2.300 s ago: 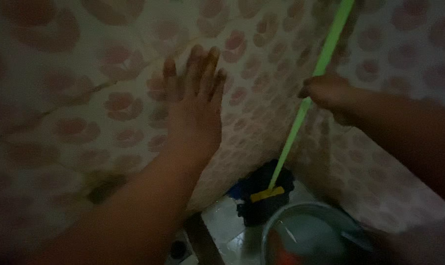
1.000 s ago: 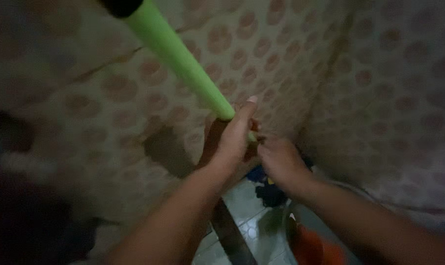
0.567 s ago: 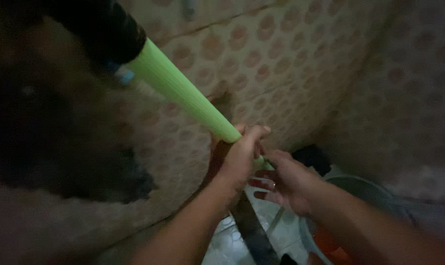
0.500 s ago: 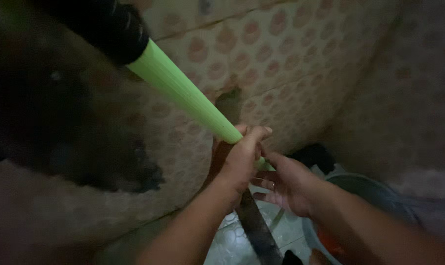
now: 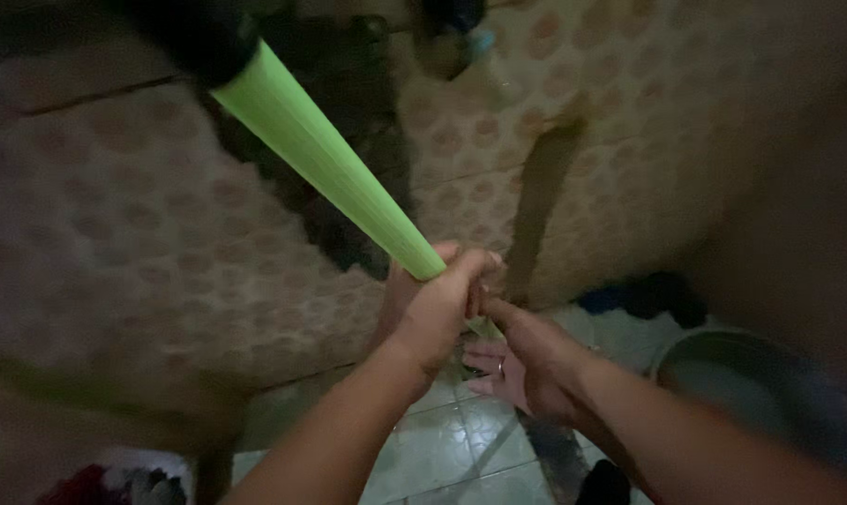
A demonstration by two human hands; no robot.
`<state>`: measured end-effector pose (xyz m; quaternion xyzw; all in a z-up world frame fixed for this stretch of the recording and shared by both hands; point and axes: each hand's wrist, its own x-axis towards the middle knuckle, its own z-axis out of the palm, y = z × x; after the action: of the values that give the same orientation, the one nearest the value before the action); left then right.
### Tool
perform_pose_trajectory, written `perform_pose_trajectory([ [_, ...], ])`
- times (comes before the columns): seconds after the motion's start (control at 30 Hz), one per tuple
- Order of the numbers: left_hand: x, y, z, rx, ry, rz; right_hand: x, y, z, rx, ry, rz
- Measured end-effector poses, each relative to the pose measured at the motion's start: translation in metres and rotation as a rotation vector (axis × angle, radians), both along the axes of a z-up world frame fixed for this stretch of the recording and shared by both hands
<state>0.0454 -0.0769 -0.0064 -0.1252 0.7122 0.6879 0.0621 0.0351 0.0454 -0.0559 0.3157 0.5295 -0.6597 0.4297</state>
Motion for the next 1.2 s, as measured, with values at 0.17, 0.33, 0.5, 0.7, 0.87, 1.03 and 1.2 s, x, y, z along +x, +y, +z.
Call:
perform_pose_trajectory([
  [0.17, 0.031, -0.026, -0.011, 0.052, -0.186, -0.018, 0.013, -0.02, -0.022, -0.013, -0.041, 0.177],
  [0.33, 0.05, -0.044, -0.044, -0.167, -0.409, 0.032, 0.029, -0.027, -0.026, 0.009, -0.016, 0.224],
  [0.5, 0.047, -0.069, -0.064, -0.071, -0.607, 0.137, 0.038, -0.033, 0.006, 0.072, 0.021, 0.288],
  [0.7, 0.048, -0.071, -0.057, -0.041, -0.497, 0.226, 0.04, -0.024, 0.028, 0.215, 0.079, 0.253],
  [0.87, 0.048, -0.058, -0.049, 0.024, -0.447, 0.263, 0.042, -0.009, 0.026, 0.219, 0.102, 0.161],
  [1.03, 0.047, -0.051, -0.05, 0.074, -0.551, 0.1, 0.045, 0.011, 0.024, 0.332, 0.156, 0.224],
  [1.2, 0.056, -0.052, -0.04, 0.879, -0.513, 0.034, 0.055, 0.036, 0.016, 0.18, 0.208, 0.176],
])
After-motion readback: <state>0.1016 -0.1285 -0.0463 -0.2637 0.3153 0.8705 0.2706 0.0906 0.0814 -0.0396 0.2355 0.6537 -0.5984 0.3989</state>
